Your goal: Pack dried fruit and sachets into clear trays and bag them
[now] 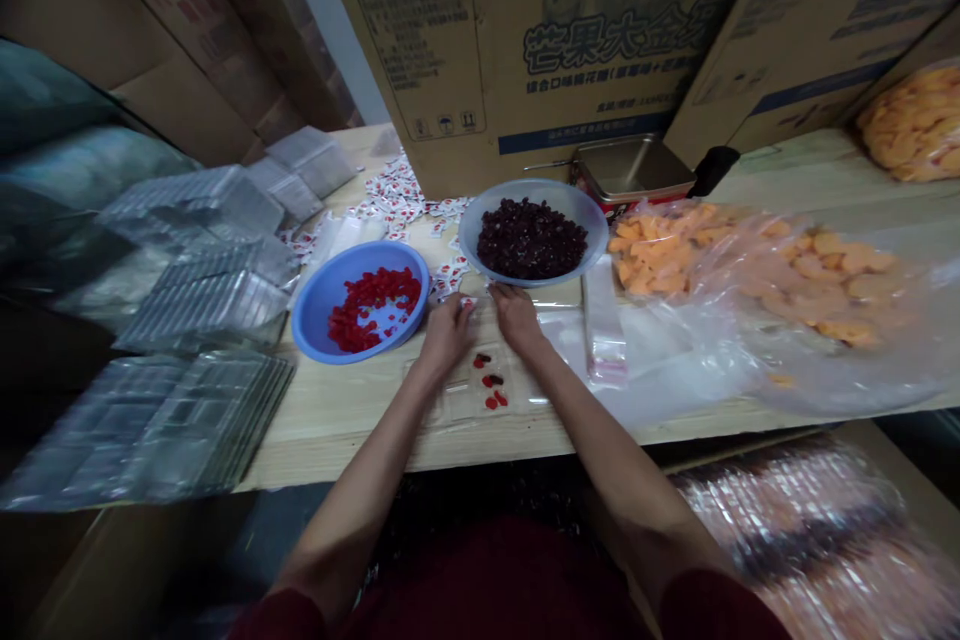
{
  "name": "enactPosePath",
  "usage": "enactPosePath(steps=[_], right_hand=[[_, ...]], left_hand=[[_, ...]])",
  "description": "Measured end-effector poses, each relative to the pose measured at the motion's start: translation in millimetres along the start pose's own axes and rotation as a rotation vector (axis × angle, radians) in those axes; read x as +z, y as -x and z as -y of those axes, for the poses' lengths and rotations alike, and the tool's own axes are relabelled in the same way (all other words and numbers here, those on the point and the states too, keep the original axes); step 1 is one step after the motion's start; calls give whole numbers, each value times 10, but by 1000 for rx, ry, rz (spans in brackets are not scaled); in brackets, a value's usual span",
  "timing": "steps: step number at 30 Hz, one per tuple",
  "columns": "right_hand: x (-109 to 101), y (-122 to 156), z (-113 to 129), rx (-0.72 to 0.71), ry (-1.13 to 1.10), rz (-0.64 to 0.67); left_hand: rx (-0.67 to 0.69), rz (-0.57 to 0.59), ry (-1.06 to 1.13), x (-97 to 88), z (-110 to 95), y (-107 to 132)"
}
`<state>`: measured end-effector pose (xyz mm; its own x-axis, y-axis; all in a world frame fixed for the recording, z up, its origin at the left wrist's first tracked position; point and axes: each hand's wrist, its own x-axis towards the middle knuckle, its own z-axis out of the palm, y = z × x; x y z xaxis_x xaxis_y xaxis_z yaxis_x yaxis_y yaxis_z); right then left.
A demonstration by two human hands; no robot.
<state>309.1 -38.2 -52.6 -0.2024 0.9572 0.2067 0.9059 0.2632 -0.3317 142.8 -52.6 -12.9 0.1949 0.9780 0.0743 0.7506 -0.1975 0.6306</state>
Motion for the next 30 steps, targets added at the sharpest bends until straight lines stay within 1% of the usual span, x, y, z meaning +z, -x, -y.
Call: enactPosePath(steps=[1, 3, 5, 7, 10, 13, 15, 18, 22, 25, 27, 28, 29, 30], right_hand=[[13, -42, 20, -9, 50, 36], [25, -94, 54, -13, 83, 61], [16, -104, 72, -13, 86, 64], [-15, -78, 73, -8, 99, 63], [-84, 31, 58, 28, 116, 50], [-148, 197, 50, 49, 120, 48], [-175, 296, 60, 41, 109, 53], [-183, 342, 88, 27, 81, 46], [-162, 200, 98, 32, 39, 61], [-188, 111, 83, 44, -14, 45], [-242, 141, 107, 48, -55, 26], [-277, 187, 142, 57, -124, 17], [-316, 250, 194, 67, -249, 14], [-354, 327, 263, 76, -425, 21]], left_hand=[[0, -41, 46, -102, 51, 122], [-7, -93, 141, -265, 148, 384], [-36, -106, 188, -328, 215, 627], [-78, -138, 191, -287, 238, 809], [-108, -225, 134, -130, 211, 945], [-100, -264, 14, -16, 164, 985], [-100, -273, -72, -2, 145, 996], [-104, -284, -154, -56, 133, 1003], [-50, -282, -172, -166, 117, 996], [6, -255, -129, -216, 97, 978], [47, -261, -26, -244, 65, 950], [69, -260, 50, -266, 38, 929], [90, -247, 135, -296, 6, 905], [110, -212, 220, -337, -30, 880]])
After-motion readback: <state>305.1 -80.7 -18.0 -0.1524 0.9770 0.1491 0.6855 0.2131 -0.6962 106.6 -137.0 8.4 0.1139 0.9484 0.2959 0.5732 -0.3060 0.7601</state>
